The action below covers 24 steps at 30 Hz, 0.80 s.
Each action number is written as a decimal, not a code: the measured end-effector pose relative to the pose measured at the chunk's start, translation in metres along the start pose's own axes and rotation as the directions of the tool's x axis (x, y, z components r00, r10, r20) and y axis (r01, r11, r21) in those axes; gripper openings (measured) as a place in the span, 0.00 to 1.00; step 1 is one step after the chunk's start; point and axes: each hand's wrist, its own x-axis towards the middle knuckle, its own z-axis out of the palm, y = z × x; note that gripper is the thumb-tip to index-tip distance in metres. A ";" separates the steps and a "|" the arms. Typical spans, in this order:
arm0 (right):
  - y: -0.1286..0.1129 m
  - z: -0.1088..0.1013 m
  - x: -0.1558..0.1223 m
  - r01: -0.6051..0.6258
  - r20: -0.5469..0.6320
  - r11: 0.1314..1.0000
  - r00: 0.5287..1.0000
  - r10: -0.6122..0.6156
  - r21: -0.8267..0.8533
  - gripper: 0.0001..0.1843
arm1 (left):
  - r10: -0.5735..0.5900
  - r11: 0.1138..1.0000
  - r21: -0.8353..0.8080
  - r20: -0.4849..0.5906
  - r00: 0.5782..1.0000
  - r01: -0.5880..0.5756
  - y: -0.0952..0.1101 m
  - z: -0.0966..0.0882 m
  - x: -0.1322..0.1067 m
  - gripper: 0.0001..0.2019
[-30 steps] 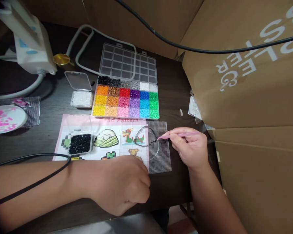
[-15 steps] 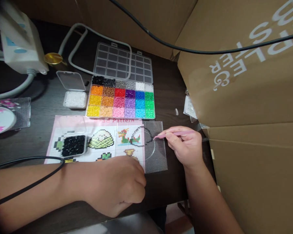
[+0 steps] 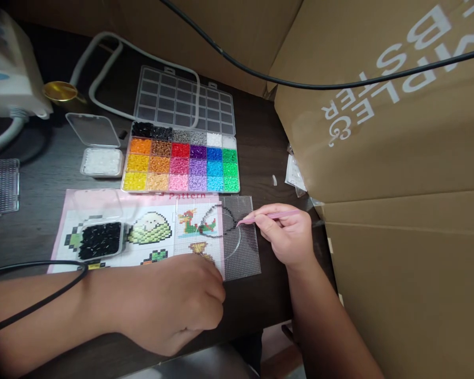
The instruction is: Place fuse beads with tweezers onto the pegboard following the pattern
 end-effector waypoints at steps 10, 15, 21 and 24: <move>0.000 -0.001 -0.001 0.007 -0.002 1.000 1.000 -0.007 -0.015 0.09 | -0.014 1.000 -0.002 0.045 0.999 0.014 0.000 -0.002 0.001 0.09; 0.000 -0.001 -0.001 0.016 0.007 1.000 1.000 -0.016 -0.006 0.08 | -0.014 1.000 -0.003 0.049 0.999 0.014 0.000 -0.001 0.001 0.09; 0.002 -0.002 -0.001 0.029 0.009 1.000 1.000 -0.029 0.007 0.07 | -0.021 1.000 0.007 0.064 0.998 0.021 -0.001 0.000 0.001 0.08; 0.001 -0.002 -0.002 0.035 0.021 0.999 0.999 -0.035 0.000 0.06 | -0.017 1.000 -0.002 0.084 0.996 0.017 -0.001 -0.001 0.001 0.08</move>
